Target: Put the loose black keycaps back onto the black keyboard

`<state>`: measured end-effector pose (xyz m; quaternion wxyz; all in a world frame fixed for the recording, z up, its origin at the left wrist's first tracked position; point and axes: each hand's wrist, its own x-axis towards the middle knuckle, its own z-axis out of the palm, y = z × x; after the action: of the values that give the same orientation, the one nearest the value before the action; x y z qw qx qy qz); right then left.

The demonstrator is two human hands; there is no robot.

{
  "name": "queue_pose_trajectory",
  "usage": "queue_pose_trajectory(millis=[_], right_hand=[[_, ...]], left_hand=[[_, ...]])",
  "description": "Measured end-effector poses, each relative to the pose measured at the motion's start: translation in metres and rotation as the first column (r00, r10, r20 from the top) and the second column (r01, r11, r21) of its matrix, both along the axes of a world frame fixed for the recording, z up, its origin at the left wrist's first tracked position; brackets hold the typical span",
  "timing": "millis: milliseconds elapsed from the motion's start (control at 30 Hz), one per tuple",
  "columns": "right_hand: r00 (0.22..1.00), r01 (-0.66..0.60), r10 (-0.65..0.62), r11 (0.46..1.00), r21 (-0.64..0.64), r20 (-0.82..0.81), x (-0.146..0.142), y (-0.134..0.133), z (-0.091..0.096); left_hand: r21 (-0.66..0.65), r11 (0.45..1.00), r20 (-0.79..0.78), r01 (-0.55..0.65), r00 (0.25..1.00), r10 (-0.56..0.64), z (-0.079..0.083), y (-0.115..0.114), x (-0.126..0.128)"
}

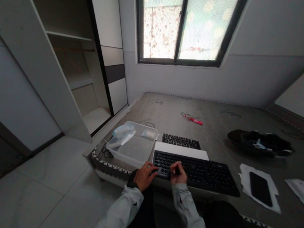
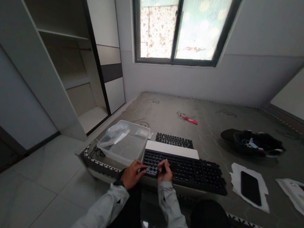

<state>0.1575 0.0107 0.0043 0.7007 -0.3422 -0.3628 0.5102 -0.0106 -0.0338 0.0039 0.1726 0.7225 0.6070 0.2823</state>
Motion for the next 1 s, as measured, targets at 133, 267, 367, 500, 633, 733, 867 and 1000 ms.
queue_pose_trajectory(millis=[133, 267, 367, 500, 633, 733, 867, 1000], right_hand=[[0.993, -0.101, 0.101, 0.995, 0.001, -0.053, -0.015, 0.013, 0.002], [0.985, -0.159, 0.158, 0.987, -0.015, -0.067, -0.031, 0.023, -0.003], [0.980, -0.189, 0.186, 0.981, -0.034, -0.063, -0.040, 0.027, -0.008], [0.978, -0.203, 0.199, 0.977, -0.062, -0.065, -0.045, 0.030, -0.013], [0.980, -0.192, 0.185, 0.977, -0.091, -0.074, -0.044, 0.030, -0.016], [0.982, -0.181, 0.172, 0.976, -0.124, -0.077, -0.043, 0.032, -0.018], [0.985, -0.165, 0.154, 0.971, -0.171, -0.076, -0.044, 0.036, -0.023], [0.988, -0.154, 0.143, 0.966, -0.210, -0.065, -0.048, 0.040, -0.028]], left_hand=[[-0.008, 1.000, 0.053, 0.015, 0.998, -0.014, -0.003, 0.002, 0.000], [-0.010, 1.000, 0.087, 0.007, 0.996, -0.006, -0.005, 0.002, 0.000], [-0.013, 1.000, 0.102, -0.007, 0.995, 0.008, -0.006, 0.002, 0.001], [-0.028, 0.999, 0.116, -0.018, 0.993, 0.021, -0.005, 0.003, 0.001], [-0.028, 1.000, 0.124, -0.007, 0.992, 0.010, -0.005, 0.003, 0.001], [-0.033, 0.999, 0.126, -0.005, 0.992, 0.009, -0.005, 0.003, 0.001], [-0.027, 1.000, 0.140, -0.001, 0.990, 0.005, -0.007, 0.004, 0.001], [-0.027, 1.000, 0.152, -0.012, 0.988, 0.016, -0.009, 0.005, 0.002]])
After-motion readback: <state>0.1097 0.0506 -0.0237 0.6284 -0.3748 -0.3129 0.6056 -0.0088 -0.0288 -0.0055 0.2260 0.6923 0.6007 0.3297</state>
